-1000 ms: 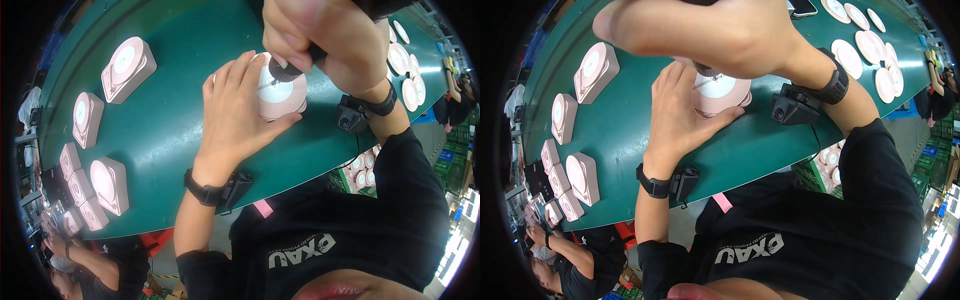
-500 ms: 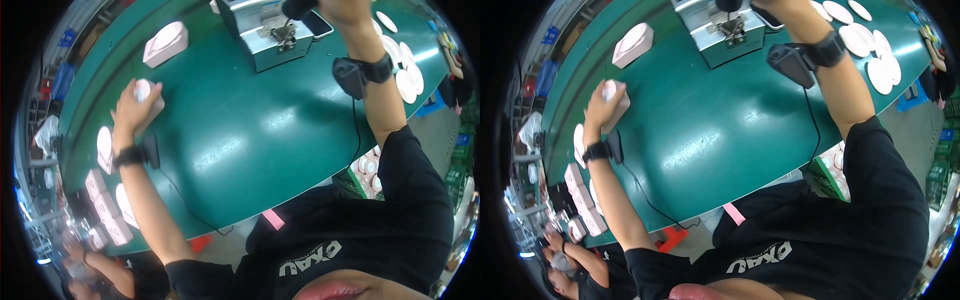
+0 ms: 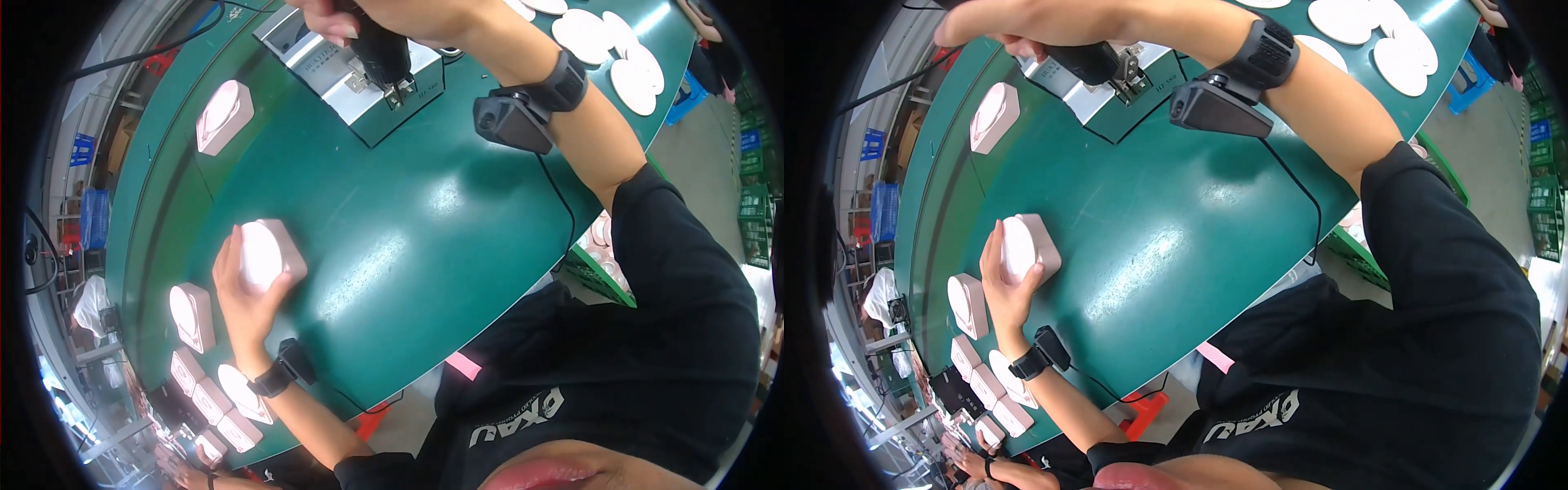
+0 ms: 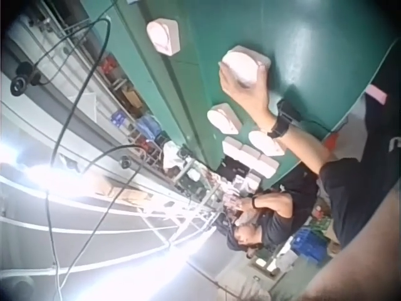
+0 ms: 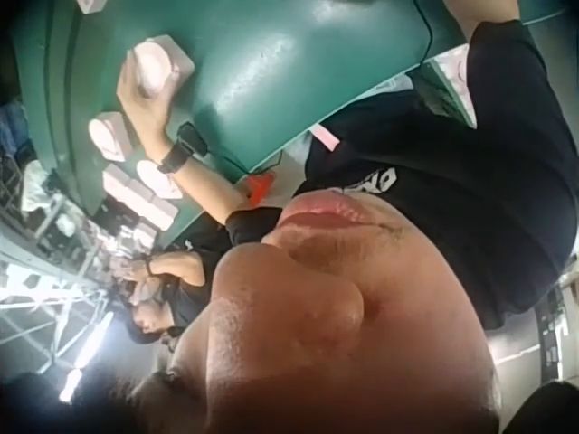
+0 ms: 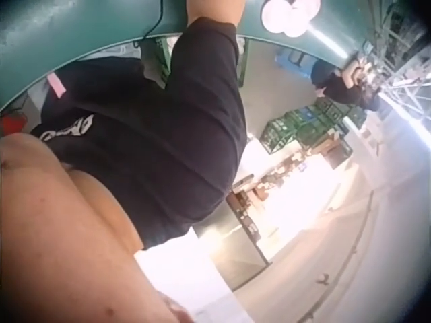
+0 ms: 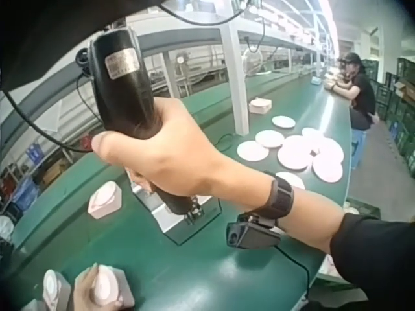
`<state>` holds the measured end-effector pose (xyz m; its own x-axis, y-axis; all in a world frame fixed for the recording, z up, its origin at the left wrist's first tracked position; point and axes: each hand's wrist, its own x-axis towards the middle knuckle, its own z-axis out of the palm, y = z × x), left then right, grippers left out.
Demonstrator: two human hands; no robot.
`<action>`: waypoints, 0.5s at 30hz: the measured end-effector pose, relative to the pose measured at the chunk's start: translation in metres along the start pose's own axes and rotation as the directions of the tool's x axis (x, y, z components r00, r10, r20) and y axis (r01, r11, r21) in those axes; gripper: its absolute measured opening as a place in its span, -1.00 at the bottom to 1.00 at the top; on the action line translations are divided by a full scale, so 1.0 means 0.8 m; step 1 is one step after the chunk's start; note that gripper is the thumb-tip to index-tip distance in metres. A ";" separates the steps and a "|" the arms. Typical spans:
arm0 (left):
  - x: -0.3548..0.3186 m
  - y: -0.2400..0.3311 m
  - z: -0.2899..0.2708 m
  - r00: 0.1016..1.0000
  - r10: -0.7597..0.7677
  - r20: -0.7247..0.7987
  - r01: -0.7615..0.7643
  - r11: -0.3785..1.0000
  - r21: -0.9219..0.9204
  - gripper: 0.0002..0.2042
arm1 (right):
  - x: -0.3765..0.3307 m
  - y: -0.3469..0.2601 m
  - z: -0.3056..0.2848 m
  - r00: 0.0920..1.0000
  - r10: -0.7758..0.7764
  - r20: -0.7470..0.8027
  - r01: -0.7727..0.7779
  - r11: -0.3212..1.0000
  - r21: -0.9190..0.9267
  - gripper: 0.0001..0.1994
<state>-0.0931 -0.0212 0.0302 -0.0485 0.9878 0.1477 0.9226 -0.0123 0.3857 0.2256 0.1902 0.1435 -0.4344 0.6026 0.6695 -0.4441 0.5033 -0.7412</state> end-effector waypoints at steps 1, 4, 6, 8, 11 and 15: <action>-0.003 0.007 0.010 0.999 -0.040 -0.032 0.040 0.999 -0.019 -0.04 | -0.003 -0.003 0.006 1.000 -0.006 0.019 0.005 0.998 0.055 -0.73; 0.006 0.059 0.036 0.999 -0.011 -0.034 0.011 1.000 -0.010 -0.05 | -0.018 -0.023 0.013 0.998 -0.022 0.063 0.016 0.996 0.089 -0.73; 0.015 0.109 0.046 0.998 0.067 -0.008 -0.067 0.997 0.037 -0.07 | -0.029 -0.035 0.023 0.994 -0.029 0.105 0.020 0.996 0.089 -0.73; 0.019 0.153 0.067 0.996 0.078 -0.038 -0.078 0.997 0.007 -0.09 | -0.040 -0.043 0.030 0.990 0.069 0.126 -0.089 0.984 0.157 -0.77; 0.022 0.176 0.088 0.981 0.145 -0.127 -0.156 0.985 -0.076 -0.19 | -0.044 -0.042 0.046 0.979 0.121 0.164 -0.152 0.971 0.187 -0.78; 0.029 0.174 0.110 0.943 0.182 -0.279 -0.252 0.937 -0.243 -0.44 | -0.048 -0.037 0.053 0.974 0.125 0.188 -0.160 0.969 0.187 -0.78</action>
<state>0.0675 0.0139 0.0072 0.0152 0.8861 0.4632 0.7836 -0.2983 0.5449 0.2219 0.1263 0.1419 -0.6262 0.5332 0.5689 -0.5071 0.2757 -0.8166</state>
